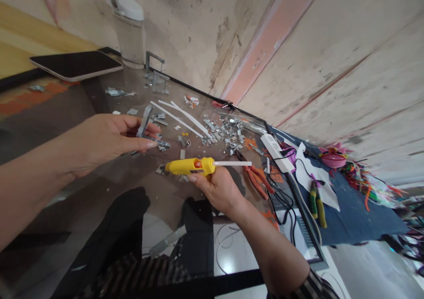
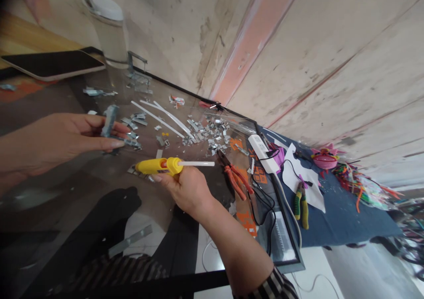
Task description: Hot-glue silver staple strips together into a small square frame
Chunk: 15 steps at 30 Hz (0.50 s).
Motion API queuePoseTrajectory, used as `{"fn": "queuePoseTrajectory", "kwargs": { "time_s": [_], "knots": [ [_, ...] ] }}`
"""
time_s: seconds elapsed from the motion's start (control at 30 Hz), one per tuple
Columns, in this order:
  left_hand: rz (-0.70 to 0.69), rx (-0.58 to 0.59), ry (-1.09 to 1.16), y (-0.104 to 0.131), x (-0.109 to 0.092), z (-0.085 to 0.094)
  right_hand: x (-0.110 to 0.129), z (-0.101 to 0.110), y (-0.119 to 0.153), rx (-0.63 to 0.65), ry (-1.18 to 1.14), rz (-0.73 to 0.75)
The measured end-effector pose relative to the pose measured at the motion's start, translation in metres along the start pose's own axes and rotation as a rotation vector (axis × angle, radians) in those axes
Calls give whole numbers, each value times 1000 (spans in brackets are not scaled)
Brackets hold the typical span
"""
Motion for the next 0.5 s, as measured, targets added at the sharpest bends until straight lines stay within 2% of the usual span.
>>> {"fn": "queuePoseTrajectory", "kwargs": {
  "time_s": [0.23,0.5],
  "knots": [
    [0,-12,-46,-9,7,5,-1,0,0,-20,-6,11],
    [40,-23,15,0,1,1,-2,3,0,-46,-27,35]
  ]
}}
Point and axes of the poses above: each hand's wrist, its own y-axis away from the middle knuckle, its own z-axis out of the back of the hand, x = y × z, the point moved 9 cm from there along -y, towards the middle knuckle, and after that the axes turned 5 degrees about x, right-handed, at the moved point
